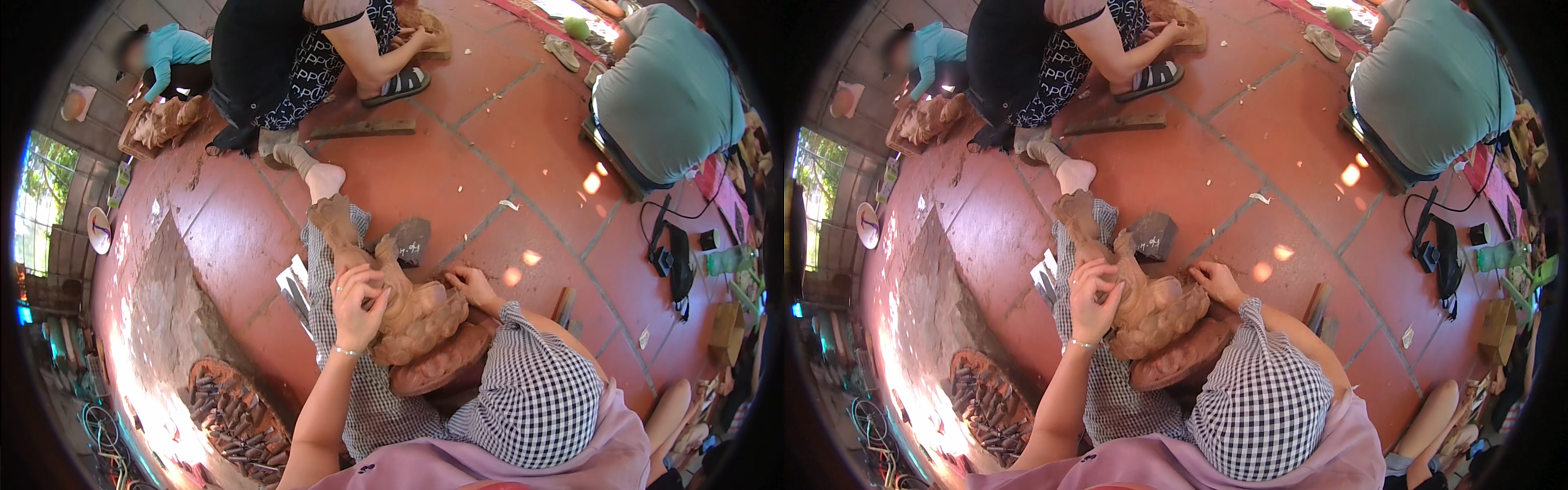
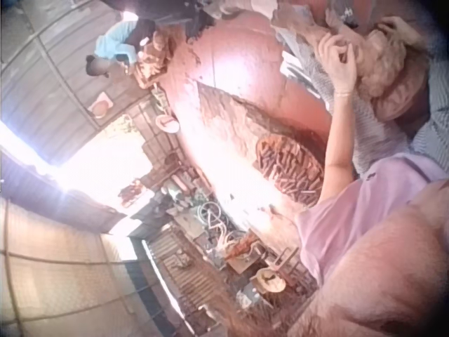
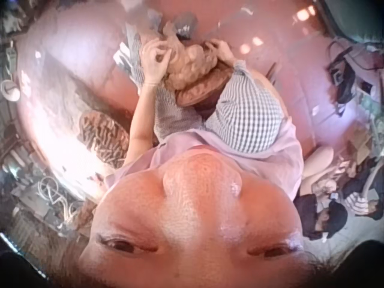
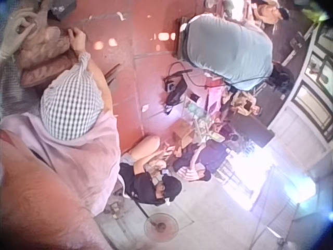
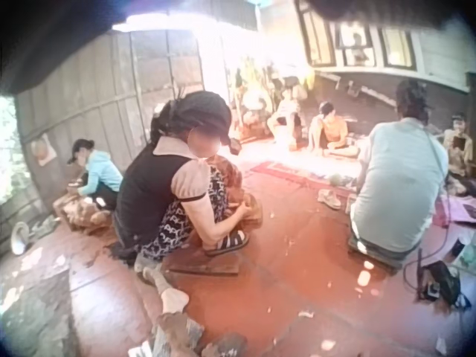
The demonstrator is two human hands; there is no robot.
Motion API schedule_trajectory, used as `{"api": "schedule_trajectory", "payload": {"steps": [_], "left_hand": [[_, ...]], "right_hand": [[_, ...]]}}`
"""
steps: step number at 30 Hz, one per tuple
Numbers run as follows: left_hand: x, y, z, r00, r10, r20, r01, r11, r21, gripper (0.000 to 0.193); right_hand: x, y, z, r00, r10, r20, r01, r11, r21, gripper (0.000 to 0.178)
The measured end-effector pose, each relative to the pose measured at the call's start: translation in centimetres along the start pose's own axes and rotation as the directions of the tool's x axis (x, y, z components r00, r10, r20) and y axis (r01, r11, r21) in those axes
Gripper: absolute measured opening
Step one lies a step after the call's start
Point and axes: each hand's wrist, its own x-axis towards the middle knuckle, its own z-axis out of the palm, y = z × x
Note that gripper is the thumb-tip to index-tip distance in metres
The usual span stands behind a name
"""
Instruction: The person sits on the floor and carves a wooden object using a small chisel. They hold the object steady with one hand and carefully remove wood shavings with the other hand, occasionally rotating the piece to access different areas.
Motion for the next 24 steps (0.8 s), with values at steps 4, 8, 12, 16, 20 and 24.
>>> {"api": "schedule_trajectory", "payload": {"steps": [4,8,12,16,20,24], "left_hand": [[0.5,0.6,0.4,1.0,-0.021,-0.008,0.022,0.999,0.046,0.026],[2.0,0.9,2.0,0.998,-0.031,-0.055,0.039,0.989,0.144,0.025],[0.5,1.4,1.5,0.995,-0.078,-0.068,0.085,0.99,0.109,0.023],[0.9,1.6,1.8,0.994,-0.097,-0.059,0.102,0.991,0.087,0.024],[2.0,0.9,2.5,0.993,-0.112,-0.04,0.117,0.982,0.15,0.024],[0.3,1.5,1.9,0.989,-0.14,-0.045,0.143,0.987,0.079,0.023]], "right_hand": [[0.1,-0.1,0.0,0.998,-0.05,-0.03,0.051,0.998,0.026,0.027],[0.1,-0.6,0.4,0.988,-0.13,-0.085,0.134,0.99,0.049,0.027],[-0.1,-1.0,-0.2,1.0,-0.02,0.003,0.02,0.999,-0.028,0.026],[0.2,0.1,-0.1,0.996,-0.084,-0.042,0.085,0.996,0.022,0.027],[0.2,0.1,0.5,0.992,-0.117,-0.055,0.12,0.991,0.055,0.027],[0.1,0.5,0.2,0.999,-0.037,-0.023,0.038,0.998,0.044,0.028]]}}
